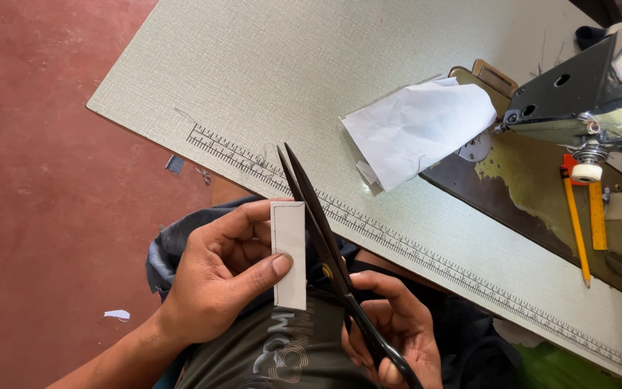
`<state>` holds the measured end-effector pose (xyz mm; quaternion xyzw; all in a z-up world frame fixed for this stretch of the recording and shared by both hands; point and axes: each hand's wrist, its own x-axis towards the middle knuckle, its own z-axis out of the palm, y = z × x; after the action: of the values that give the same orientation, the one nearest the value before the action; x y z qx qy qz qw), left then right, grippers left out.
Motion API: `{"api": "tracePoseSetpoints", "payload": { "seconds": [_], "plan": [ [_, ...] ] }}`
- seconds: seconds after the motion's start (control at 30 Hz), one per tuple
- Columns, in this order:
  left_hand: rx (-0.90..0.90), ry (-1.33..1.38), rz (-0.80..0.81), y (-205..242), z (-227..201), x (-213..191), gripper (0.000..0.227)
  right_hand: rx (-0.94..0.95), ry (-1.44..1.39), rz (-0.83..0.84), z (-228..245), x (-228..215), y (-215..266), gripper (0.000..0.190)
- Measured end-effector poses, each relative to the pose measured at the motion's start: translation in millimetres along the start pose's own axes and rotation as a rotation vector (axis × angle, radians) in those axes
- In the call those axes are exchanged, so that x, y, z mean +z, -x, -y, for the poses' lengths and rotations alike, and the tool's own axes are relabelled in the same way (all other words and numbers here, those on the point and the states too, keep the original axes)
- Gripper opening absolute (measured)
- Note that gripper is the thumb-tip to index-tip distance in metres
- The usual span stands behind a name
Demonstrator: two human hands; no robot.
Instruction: Marking a small piece of fabric with a pencil, cutting it with scissors, and sewing it using an industrial machine.
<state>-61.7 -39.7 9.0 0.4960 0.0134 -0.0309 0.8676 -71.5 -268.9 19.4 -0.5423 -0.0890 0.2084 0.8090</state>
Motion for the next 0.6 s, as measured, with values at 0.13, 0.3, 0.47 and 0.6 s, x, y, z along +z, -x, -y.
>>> {"api": "tracePoseSetpoints", "payload": {
  "seconds": [0.13, 0.3, 0.47, 0.6],
  "plan": [
    [-0.020, -0.058, -0.035, 4, 5, -13, 0.043, -0.052, -0.053, 0.002, -6, -6, 4, 0.088],
    [0.030, -0.521, 0.219, 8, -32, -24, 0.018, -0.036, -0.014, -0.030, -1, -32, 24, 0.086],
    [0.417, -0.884, 0.562, -7, -37, 8, 0.013, 0.041, 0.190, -0.122, 26, -63, 64, 0.083],
    [0.621, -1.099, 0.581, -36, -25, 36, 0.021, 0.041, 0.824, -0.345, 63, -89, 89, 0.076]
  ]
}}
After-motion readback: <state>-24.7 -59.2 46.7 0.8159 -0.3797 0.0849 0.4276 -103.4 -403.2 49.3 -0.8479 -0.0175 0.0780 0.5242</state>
